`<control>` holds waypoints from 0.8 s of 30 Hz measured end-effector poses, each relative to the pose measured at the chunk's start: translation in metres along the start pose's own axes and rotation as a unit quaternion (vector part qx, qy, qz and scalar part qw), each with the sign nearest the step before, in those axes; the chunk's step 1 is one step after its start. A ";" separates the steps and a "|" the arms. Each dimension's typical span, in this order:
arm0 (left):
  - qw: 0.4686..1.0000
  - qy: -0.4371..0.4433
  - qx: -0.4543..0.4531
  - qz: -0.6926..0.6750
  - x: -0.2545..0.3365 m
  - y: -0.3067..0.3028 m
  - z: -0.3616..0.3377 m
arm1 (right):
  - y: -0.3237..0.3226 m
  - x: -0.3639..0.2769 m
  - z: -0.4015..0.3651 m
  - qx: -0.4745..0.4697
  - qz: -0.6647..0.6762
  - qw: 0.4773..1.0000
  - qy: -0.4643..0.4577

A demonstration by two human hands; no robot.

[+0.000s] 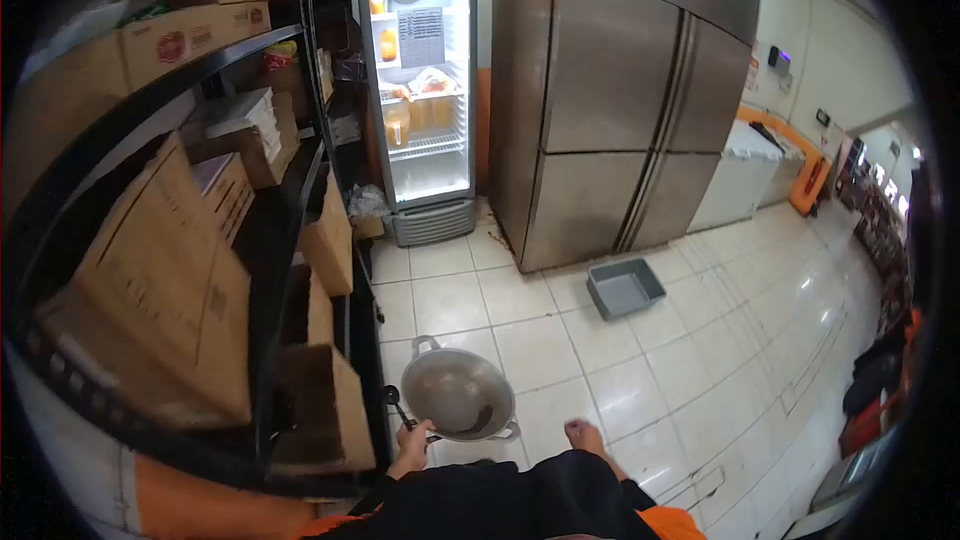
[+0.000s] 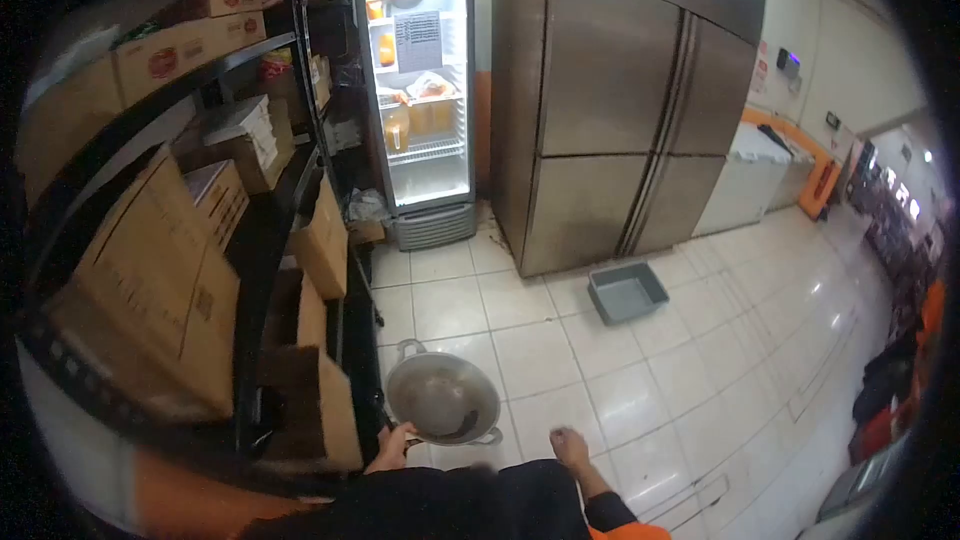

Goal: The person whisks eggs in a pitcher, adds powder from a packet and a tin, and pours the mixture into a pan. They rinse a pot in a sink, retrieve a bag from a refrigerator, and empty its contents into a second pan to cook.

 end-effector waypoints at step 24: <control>0.986 0.080 0.120 -0.088 0.433 0.147 0.488 | 0.239 -0.587 0.889 -0.064 -0.107 0.780 -0.613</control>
Point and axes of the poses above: each hand's wrist, its own z-axis towards the middle knuckle, its own y-axis out of the palm, x = y × z, the point moved 6 cm from there along z, towards the middle knuckle, and after that the axes turned 12 degrees about z, right-handed, at the moved point
